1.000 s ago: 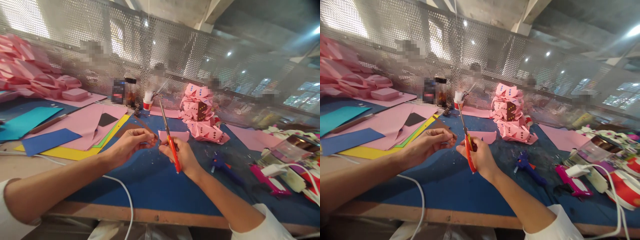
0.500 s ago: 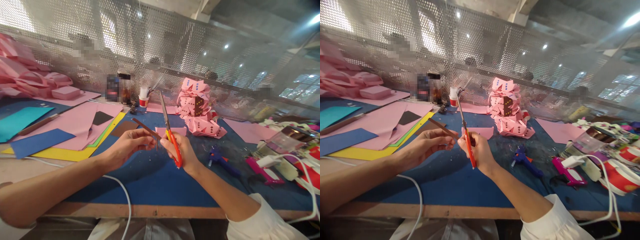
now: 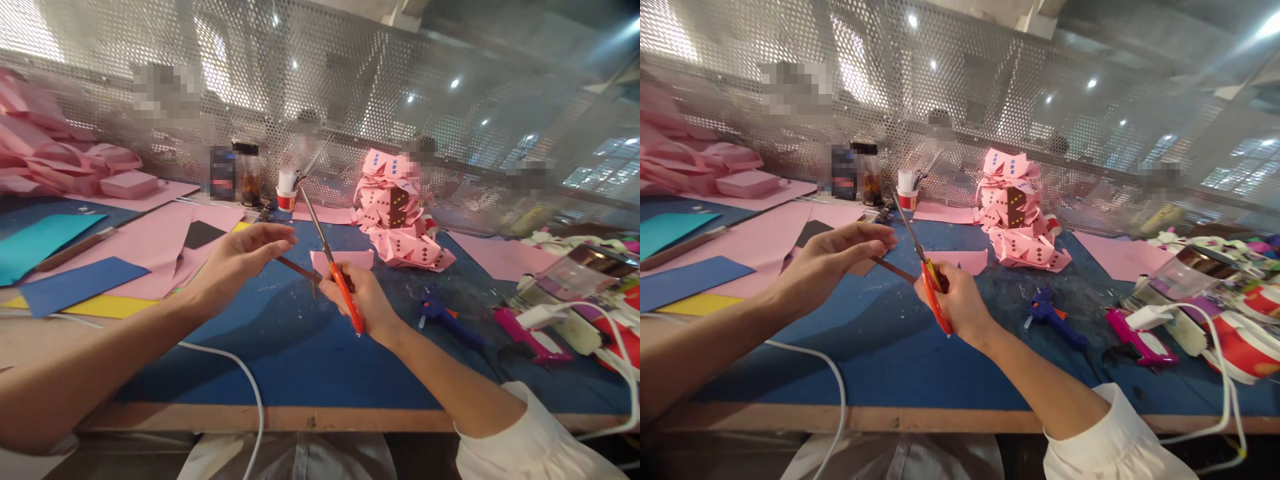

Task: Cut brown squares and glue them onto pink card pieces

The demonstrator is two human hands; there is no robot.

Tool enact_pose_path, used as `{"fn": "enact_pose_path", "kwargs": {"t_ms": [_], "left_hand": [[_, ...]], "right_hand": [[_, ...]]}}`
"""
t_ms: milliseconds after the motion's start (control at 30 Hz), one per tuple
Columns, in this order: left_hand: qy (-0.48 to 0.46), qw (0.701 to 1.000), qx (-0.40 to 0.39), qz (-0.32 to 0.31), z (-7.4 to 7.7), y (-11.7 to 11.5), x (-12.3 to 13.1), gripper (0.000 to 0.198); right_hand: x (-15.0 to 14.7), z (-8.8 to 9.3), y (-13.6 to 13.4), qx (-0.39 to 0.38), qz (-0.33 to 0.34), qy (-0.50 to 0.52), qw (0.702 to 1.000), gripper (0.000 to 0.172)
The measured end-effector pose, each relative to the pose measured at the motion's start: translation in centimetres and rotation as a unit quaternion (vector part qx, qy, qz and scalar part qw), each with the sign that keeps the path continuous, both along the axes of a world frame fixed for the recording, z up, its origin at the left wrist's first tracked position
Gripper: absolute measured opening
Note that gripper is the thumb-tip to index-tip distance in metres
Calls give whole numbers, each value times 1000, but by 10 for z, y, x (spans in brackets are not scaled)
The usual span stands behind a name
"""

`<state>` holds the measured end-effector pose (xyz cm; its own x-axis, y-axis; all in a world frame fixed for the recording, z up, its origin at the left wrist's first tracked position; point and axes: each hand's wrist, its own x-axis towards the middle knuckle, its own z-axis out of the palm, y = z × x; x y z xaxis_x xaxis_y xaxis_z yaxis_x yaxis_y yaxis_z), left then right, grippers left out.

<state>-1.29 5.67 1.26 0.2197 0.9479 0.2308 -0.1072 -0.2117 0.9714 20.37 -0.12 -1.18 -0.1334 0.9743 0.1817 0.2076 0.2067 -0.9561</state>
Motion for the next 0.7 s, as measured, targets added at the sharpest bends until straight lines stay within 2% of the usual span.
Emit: {"fn": "enact_pose_path", "kwargs": {"t_ms": [100, 167, 233, 333, 467, 700], "left_hand": [[-65, 997, -30, -14, -3, 0, 3, 36], [-87, 990, -96, -54, -6, -1, 5, 32], [-63, 980, -152, -114, -10, -5, 9, 24], [-31, 969, -175, -174, -15, -16, 16, 17], [-13, 972, -146, -185, -21, -24, 22, 17], [-8, 975, -143, -172, -25, -23, 21, 18]], "right_hand": [[1, 2, 0, 17, -30, -4, 999, 26], [3, 2, 1, 30, -48, -13, 998, 26], [4, 2, 2, 37, -52, -17, 998, 25], [2, 0, 2, 38, -42, -14, 998, 25], [-3, -3, 0, 26, -17, -14, 999, 26], [-5, -3, -3, 22, -8, -29, 999, 25]]}}
